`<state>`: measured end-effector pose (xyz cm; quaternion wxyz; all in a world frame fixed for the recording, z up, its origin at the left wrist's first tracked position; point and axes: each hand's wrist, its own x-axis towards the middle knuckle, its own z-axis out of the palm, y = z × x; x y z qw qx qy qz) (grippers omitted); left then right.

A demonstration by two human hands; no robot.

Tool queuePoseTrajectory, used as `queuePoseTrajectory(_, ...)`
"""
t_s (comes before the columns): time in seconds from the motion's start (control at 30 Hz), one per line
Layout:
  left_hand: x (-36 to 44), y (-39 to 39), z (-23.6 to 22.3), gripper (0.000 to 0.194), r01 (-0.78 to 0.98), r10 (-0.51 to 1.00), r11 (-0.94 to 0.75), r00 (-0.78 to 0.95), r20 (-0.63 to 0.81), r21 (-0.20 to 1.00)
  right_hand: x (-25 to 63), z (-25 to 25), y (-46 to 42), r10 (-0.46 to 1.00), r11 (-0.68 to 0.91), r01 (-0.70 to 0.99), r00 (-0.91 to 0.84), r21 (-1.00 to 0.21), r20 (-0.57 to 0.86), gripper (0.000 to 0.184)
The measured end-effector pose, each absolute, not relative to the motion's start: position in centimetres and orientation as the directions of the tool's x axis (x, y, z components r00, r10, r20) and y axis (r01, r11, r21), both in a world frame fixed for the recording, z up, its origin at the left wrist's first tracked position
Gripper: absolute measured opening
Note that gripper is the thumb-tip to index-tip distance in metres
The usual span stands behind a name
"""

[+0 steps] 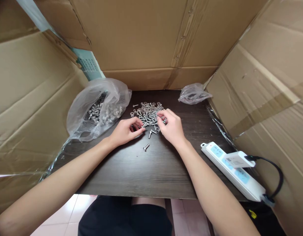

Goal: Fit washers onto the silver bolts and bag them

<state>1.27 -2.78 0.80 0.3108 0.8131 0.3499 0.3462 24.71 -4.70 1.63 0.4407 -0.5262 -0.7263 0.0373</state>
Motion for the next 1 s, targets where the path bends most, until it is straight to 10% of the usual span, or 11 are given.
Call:
queuePoseTrajectory(0.5, 1.2, -2.7, 0.8, 0.01, 0.319, 0.784, -0.566, 0.493, 0.377, 0.761, 21.3, 0.3, -5.5, 0.821, 0.53, 0.421, -0.039, -0.736, 0.569, 0.011)
queuePoseTrajectory(1.0, 1.4, -2.6, 0.7, 0.012, 0.292, 0.792, -0.564, 0.456, 0.406, 0.772, 20.9, 1.2, -6.1, 0.756, 0.607, 0.488, -0.113, -0.627, 0.644, 0.014)
